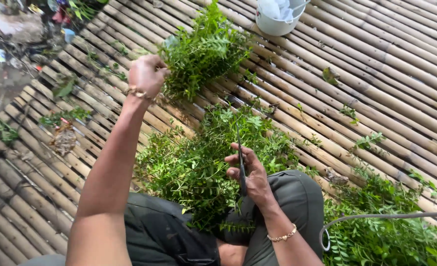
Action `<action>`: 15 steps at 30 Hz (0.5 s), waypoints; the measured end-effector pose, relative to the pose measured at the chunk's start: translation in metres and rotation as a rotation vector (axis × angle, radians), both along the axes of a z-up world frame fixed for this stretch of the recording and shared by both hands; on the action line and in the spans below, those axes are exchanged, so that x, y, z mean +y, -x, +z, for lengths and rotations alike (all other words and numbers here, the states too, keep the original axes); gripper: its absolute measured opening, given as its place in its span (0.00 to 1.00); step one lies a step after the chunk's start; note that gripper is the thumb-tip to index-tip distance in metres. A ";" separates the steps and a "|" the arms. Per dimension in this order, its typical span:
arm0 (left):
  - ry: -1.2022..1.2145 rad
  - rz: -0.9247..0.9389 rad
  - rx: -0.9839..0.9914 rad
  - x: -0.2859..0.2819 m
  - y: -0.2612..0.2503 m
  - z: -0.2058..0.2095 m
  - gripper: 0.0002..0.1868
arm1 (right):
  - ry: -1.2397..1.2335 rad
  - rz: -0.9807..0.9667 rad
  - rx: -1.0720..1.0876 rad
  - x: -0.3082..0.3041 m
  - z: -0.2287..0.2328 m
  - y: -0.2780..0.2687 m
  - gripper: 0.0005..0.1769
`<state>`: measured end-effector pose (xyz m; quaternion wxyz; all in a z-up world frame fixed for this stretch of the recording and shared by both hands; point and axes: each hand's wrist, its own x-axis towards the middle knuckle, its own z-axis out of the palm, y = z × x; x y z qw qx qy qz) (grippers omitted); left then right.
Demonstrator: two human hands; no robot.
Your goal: The person sits cross-legged on a bamboo mat and uses shears to trim green leafy branches. They hold the stems with one hand and cut them with the other, dropping the trimmed pieces onto the mat.
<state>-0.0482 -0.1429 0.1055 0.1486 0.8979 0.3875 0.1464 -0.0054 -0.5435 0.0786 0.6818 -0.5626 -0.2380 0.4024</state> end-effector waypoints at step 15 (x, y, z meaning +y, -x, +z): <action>0.870 -0.116 -0.828 -0.216 0.165 0.000 0.07 | -0.299 -0.024 -0.005 -0.011 0.007 0.019 0.35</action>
